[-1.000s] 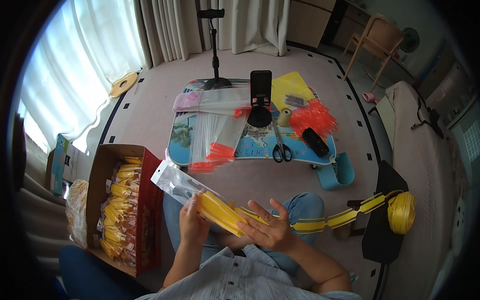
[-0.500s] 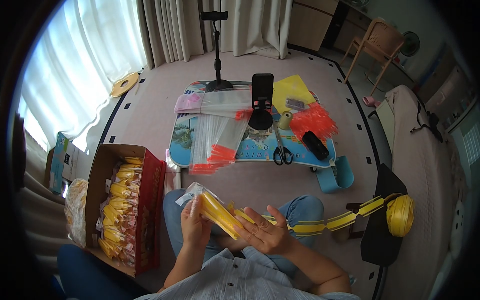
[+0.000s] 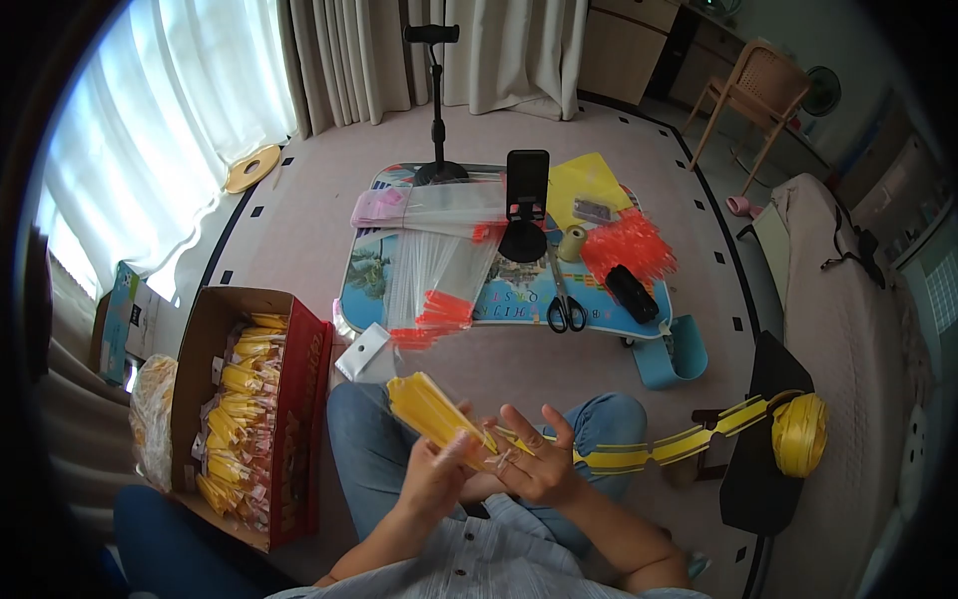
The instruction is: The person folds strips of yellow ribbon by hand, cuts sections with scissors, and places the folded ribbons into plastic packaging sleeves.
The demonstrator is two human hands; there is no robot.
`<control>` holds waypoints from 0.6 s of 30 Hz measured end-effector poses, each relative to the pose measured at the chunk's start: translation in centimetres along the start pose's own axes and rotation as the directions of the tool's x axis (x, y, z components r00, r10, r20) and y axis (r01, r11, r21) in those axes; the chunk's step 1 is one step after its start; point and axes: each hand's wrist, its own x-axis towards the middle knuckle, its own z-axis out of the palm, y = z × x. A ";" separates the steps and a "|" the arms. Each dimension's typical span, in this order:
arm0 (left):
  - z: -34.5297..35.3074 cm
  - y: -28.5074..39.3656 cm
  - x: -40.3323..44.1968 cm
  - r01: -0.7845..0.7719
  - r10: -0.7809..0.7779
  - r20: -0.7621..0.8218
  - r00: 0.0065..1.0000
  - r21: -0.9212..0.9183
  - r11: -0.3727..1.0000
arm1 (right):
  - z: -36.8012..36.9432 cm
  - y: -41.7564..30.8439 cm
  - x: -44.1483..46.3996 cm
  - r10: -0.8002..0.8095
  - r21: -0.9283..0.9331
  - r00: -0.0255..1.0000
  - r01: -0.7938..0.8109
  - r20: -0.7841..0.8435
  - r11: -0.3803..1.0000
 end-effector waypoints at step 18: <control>-0.7 -1.9 -0.4 -0.032 0.033 0.069 0.997 -0.009 0.999 | 0.3 -0.6 0.8 0.010 0.021 0.993 -0.007 -0.121 1.000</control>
